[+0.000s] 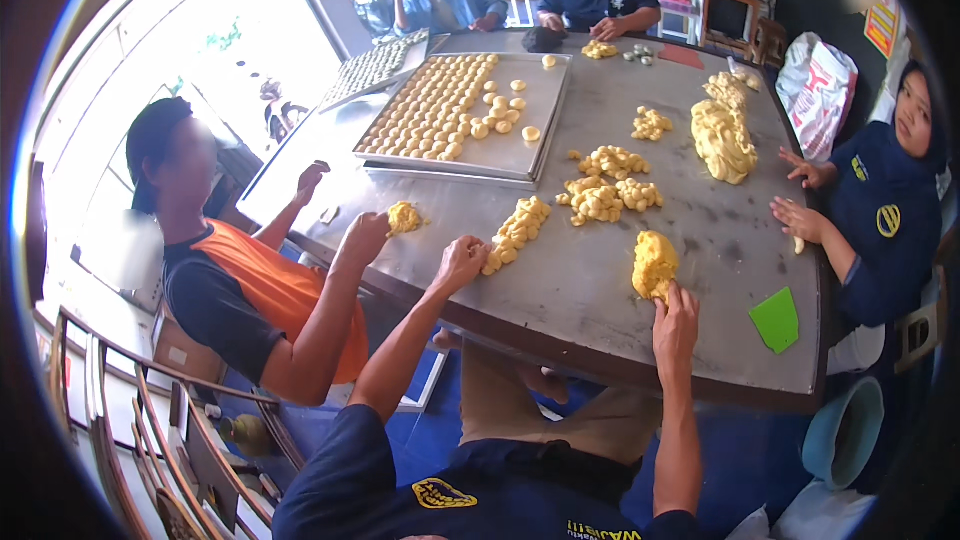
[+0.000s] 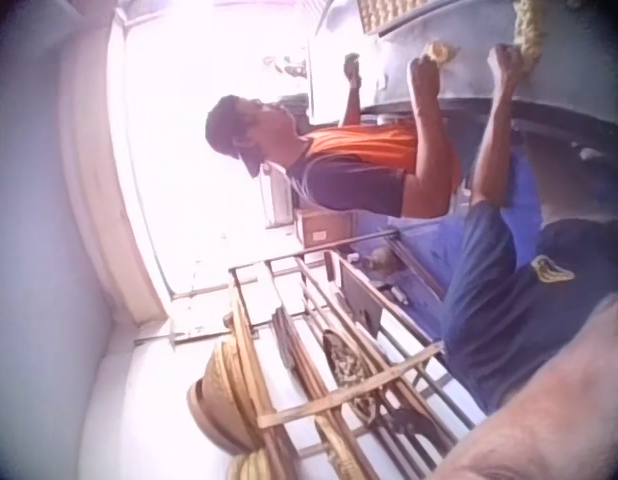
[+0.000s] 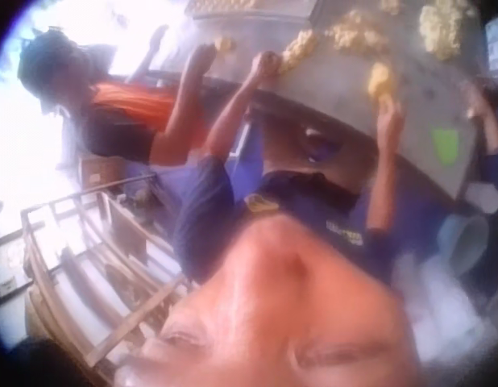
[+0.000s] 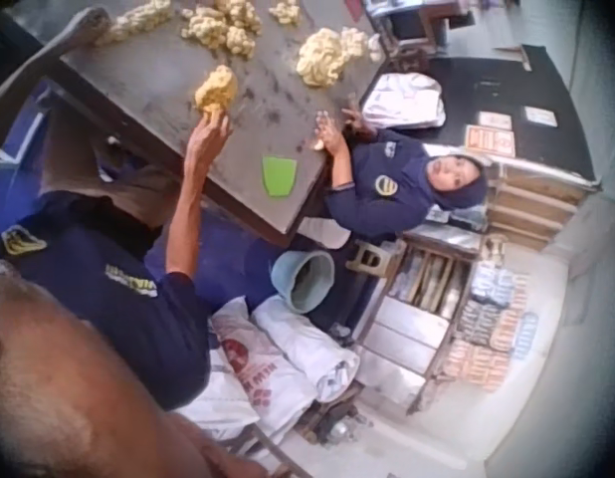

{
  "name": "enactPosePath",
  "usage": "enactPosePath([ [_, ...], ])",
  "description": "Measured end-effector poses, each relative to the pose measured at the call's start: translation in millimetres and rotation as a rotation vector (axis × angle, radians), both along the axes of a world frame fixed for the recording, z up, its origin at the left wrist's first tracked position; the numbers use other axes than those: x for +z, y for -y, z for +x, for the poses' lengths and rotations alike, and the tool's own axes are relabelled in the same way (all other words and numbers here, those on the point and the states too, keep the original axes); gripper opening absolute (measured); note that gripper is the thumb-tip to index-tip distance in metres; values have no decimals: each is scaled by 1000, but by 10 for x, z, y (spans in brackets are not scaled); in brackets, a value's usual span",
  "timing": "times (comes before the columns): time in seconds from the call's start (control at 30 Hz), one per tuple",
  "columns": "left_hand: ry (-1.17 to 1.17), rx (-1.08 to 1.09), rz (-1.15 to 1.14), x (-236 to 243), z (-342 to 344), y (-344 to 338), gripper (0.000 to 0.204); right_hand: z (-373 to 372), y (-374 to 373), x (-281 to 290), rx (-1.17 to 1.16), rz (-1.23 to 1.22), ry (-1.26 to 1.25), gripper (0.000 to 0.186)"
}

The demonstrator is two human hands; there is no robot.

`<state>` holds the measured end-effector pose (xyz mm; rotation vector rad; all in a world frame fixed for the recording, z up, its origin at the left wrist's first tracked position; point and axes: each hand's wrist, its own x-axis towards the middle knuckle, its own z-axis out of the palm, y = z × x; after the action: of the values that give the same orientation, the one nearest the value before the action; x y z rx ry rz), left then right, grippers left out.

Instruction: The person shapes dough pieces by hand on a metal table, pinching, pressing, and rolling dough portions while coworkers shape dough and place dough balls onto a metal tray.

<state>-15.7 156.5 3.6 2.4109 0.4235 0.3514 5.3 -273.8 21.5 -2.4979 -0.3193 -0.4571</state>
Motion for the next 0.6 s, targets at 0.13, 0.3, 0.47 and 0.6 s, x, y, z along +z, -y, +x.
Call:
enactPosePath([
  [0.13,142,77,-275,-91,48,19,30,-220,75,-119,47,-89,120,45],
  [0.3,306,-92,105,-28,-120,96,25,-52,268,2,89,24,-135,39],
  [0.47,342,195,-25,339,-232,246,14,-247,76,-215,-52,-136,57,46],
  [0.6,334,-195,110,335,-295,649,19,-185,184,-171,7,-56,1,53],
])
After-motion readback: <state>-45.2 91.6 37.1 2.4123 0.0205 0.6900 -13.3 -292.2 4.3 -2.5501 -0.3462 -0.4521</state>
